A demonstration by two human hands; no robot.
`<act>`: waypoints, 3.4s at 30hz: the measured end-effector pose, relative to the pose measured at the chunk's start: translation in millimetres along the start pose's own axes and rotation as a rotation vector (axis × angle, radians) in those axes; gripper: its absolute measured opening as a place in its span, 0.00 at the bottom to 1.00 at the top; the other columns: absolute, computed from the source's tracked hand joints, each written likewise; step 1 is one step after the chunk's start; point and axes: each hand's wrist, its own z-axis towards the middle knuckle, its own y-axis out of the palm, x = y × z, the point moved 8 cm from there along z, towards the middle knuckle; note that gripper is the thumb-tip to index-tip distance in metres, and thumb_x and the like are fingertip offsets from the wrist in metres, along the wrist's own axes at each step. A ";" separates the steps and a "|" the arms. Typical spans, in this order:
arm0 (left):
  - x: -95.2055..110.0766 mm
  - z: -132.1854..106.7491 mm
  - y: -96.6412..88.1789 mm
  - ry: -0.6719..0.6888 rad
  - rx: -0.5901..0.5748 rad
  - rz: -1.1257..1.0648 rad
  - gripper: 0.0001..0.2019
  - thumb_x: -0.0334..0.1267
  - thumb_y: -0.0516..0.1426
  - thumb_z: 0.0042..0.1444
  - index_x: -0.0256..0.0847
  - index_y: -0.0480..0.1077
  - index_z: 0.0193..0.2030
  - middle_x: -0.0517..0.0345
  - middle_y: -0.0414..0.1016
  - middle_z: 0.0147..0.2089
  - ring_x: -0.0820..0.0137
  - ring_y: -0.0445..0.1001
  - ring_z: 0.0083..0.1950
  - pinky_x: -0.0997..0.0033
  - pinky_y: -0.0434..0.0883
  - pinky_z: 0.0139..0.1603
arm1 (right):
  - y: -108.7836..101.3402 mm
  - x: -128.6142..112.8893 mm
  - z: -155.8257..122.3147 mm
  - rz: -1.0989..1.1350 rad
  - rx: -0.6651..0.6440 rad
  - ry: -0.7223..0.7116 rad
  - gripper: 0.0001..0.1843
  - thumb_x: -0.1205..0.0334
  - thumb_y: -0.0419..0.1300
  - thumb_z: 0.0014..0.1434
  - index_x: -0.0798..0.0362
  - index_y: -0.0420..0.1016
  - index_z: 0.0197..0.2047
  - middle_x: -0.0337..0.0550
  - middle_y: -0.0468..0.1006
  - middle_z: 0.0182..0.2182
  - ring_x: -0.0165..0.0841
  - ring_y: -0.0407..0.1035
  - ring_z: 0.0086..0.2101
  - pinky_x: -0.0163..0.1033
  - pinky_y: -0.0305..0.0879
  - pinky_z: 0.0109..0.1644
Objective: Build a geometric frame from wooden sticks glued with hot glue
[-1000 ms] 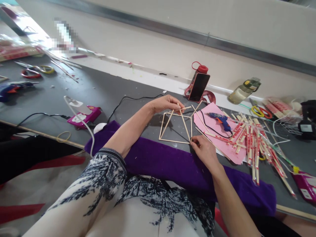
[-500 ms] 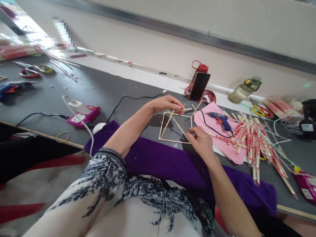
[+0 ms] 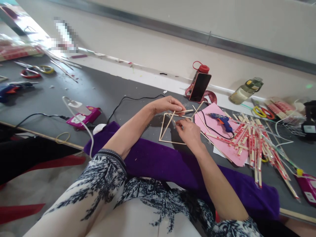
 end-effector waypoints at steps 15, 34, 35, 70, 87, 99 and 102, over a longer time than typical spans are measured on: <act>2.4 -1.8 0.7 0.003 -0.007 0.067 0.15 0.45 0.58 0.59 0.35 0.80 0.38 0.51 0.79 0.34 0.73 0.75 0.37 0.74 0.70 0.42 | -21.5 11.2 -12.2 0.147 0.063 0.041 0.06 0.60 0.59 0.58 0.49 0.78 0.34 0.39 0.78 0.31 0.32 0.72 0.30 0.37 0.61 0.35; -5.0 3.8 9.9 -0.032 -0.077 -0.089 0.13 0.29 0.66 0.45 0.37 0.81 0.40 0.52 0.82 0.39 0.73 0.78 0.40 0.69 0.73 0.50 | -40.2 21.6 -23.4 0.296 0.172 0.110 0.06 0.59 0.59 0.58 0.50 0.77 0.34 0.39 0.78 0.30 0.30 0.68 0.26 0.37 0.63 0.33; -6.0 4.3 9.5 -0.034 -0.072 -0.082 0.12 0.30 0.66 0.45 0.37 0.81 0.40 0.52 0.82 0.39 0.73 0.78 0.40 0.70 0.73 0.50 | -41.2 21.3 -23.4 0.295 0.178 0.106 0.06 0.60 0.59 0.58 0.50 0.77 0.33 0.39 0.78 0.30 0.30 0.68 0.25 0.37 0.63 0.33; 1.8 7.2 13.2 0.025 0.024 0.001 0.09 0.33 0.68 0.44 0.34 0.81 0.34 0.50 0.81 0.37 0.74 0.76 0.36 0.73 0.72 0.43 | -41.1 27.3 -24.1 0.299 0.213 0.113 0.05 0.61 0.61 0.56 0.52 0.78 0.33 0.39 0.78 0.30 0.30 0.70 0.26 0.38 0.63 0.34; 5.9 6.0 17.0 0.054 -0.021 0.014 0.08 0.33 0.67 0.45 0.35 0.82 0.34 0.50 0.82 0.38 0.74 0.76 0.37 0.74 0.72 0.45 | -46.9 23.3 -26.3 0.251 0.244 0.100 0.07 0.59 0.61 0.57 0.51 0.78 0.36 0.40 0.79 0.32 0.30 0.69 0.25 0.38 0.63 0.33; 9.2 4.2 18.1 0.070 -0.028 0.018 0.07 0.33 0.67 0.45 0.37 0.82 0.33 0.51 0.82 0.39 0.75 0.76 0.37 0.74 0.71 0.45 | -7.7 -14.0 -28.3 0.514 0.016 0.310 0.18 0.51 0.57 0.59 0.52 0.80 0.44 0.42 0.81 0.30 0.33 0.72 0.27 0.39 0.67 0.34; 10.3 3.4 18.6 0.058 -0.023 0.007 0.09 0.32 0.67 0.44 0.35 0.81 0.34 0.52 0.81 0.36 0.75 0.75 0.36 0.73 0.71 0.45 | -0.8 -12.6 -23.6 0.556 -0.006 0.365 0.19 0.49 0.57 0.58 0.53 0.81 0.42 0.42 0.80 0.28 0.32 0.70 0.24 0.37 0.65 0.30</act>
